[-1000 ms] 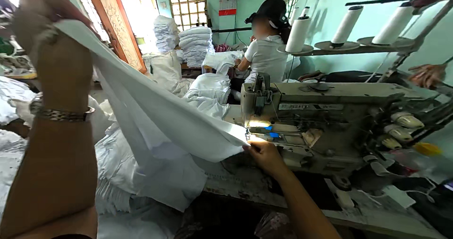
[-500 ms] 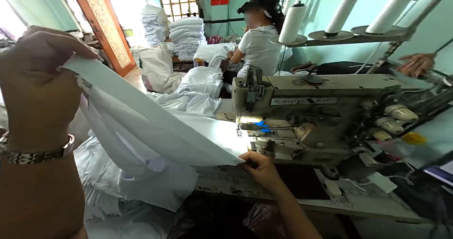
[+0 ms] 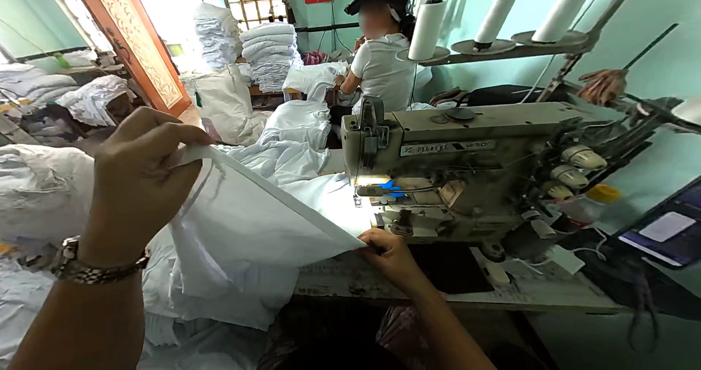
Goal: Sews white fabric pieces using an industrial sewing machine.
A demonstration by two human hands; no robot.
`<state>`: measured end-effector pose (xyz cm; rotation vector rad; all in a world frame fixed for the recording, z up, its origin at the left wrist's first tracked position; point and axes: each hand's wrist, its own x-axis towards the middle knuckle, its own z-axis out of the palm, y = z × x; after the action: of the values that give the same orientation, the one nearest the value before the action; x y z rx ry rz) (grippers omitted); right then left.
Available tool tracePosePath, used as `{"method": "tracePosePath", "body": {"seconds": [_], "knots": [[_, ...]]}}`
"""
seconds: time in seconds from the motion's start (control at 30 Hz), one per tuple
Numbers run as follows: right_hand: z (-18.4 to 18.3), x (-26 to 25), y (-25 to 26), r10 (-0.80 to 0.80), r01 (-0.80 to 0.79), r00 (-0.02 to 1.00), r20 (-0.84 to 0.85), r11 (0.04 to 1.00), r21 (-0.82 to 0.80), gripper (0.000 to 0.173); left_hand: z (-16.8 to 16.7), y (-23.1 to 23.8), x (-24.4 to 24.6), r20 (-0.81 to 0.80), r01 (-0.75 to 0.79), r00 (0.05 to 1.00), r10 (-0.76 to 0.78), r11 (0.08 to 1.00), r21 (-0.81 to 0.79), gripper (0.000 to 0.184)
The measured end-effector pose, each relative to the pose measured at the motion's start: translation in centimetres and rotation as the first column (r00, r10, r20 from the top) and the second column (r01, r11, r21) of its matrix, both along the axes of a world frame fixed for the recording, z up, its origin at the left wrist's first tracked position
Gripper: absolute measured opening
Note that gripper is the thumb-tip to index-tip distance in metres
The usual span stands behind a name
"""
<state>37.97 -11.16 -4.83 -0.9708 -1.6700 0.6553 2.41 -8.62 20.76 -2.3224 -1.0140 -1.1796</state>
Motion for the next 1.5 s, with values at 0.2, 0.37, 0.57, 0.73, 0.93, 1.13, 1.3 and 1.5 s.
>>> {"method": "tracePosePath", "body": {"seconds": [0.2,0.37,0.57,0.73,0.93,1.13,1.3,1.5], "knots": [[-0.3,-0.3,0.0,0.010,-0.010,0.999,-0.032,1.000,-0.014,0.015,-2.5,1.0,0.5,-0.028,-0.006,1.000,0.004,0.996,-0.086,0.019],[-0.5,-0.5,-0.2,-0.001,0.000,0.999,-0.033,1.000,-0.022,0.017,-4.5,1.2,0.8,-0.065,-0.044,0.997,0.039,0.996,-0.083,0.021],[-0.8,-0.7,-0.3,-0.002,0.001,0.999,-0.040,0.999,-0.036,0.014,-7.5,1.9,1.9,0.172,0.045,0.985,0.004,0.958,-0.282,0.006],[-0.8,-0.6,-0.5,0.014,-0.017,0.998,-0.064,0.999,-0.035,0.015,-8.5,2.1,2.4,0.368,0.409,0.894,-0.254,0.799,-0.441,0.014],[-0.7,-0.7,-0.7,0.012,-0.015,0.997,-0.073,0.999,-0.042,0.015,-9.5,2.0,3.7,0.256,0.265,0.951,-0.172,0.882,-0.390,0.009],[-0.8,-0.7,-0.8,0.019,-0.023,0.996,-0.090,0.999,-0.042,0.015,-11.3,2.2,4.6,0.228,0.300,0.950,-0.215,0.832,-0.467,0.011],[-1.0,-0.8,-0.8,0.017,-0.021,0.996,-0.092,0.999,-0.043,0.016,-12.8,2.9,5.8,0.144,0.275,0.961,-0.236,0.878,-0.392,0.011],[-0.7,-0.9,-0.9,-0.022,0.017,0.995,-0.102,0.999,-0.046,0.017,-14.0,2.6,7.4,0.220,0.392,0.918,-0.329,0.835,-0.386,0.015]]}}
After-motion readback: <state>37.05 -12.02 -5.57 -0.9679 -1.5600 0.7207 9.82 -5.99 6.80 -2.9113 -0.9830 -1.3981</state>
